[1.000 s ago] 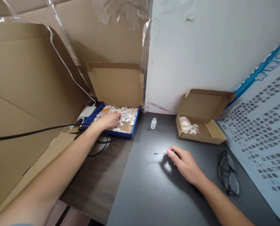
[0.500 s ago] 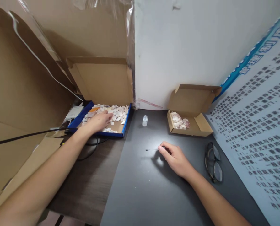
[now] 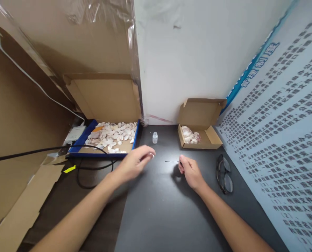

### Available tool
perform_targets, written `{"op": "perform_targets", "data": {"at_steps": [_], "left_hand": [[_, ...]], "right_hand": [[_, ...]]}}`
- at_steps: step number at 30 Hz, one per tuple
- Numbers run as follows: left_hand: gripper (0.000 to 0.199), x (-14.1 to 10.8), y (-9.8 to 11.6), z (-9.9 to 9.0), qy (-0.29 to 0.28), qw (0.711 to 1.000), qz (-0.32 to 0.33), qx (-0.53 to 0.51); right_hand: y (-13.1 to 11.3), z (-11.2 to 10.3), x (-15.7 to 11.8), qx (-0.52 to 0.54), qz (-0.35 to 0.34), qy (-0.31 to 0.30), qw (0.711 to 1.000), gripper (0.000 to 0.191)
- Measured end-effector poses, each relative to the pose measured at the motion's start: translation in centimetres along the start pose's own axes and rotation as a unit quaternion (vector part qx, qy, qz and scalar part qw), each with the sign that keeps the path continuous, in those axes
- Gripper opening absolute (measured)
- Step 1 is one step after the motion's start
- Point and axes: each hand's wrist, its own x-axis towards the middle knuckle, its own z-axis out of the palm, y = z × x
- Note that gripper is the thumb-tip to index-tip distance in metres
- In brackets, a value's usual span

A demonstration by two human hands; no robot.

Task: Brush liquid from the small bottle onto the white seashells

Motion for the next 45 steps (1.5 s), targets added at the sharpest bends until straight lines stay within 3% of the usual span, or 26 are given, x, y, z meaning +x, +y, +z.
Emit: {"op": "perform_targets", "data": {"at_steps": [2,4,8,15,23,31,40,45], "left_hand": [[0.016,0.2,-0.4,2.0,-0.053,0.992,-0.048,-0.100],[0.014,0.3,-1.2,3.3,-0.035,0.971,-0.107,-0.210],[0.019,0.3,-2.3,4.8,-0.032,0.936,-0.155,-0.315],[0.018,-0.2,-1.8,5.0,-0.050,0.929,-0.179,-0.321],[0.027,-0.2,-2.3,5.8,-0.061,0.932,-0.156,-0.323],[0.044,0.2,-2.0,5.4,-0.057,0.879,-0.191,-0.432],[0.040,0.0,-2.2,5.5,-0.079,0.893,-0.165,-0.412],[0.040,0.0,-1.9,5.2,-0.092,0.887,-0.172,-0.418]], "right_hand": [[-0.1,0.1,-0.3,0.002,-0.004,0.033,0.999,0.050],[-0.3,0.1,-0.7,0.002,-0.010,0.055,0.998,0.045],[-0.8,0.1,-1.2,0.008,-0.011,0.075,0.997,0.036],[-0.9,0.9,0.1,0.046,0.013,0.035,0.998,0.037],[-0.9,-0.8,-0.9,0.066,0.026,0.013,0.997,0.032],[-1.3,-0.4,-1.2,0.054,0.002,0.029,0.998,0.030],[-1.3,-0.1,-1.7,0.025,-0.017,-0.011,1.000,0.021],[-1.2,-0.1,-1.4,0.028,-0.006,0.002,1.000,0.022]]}}
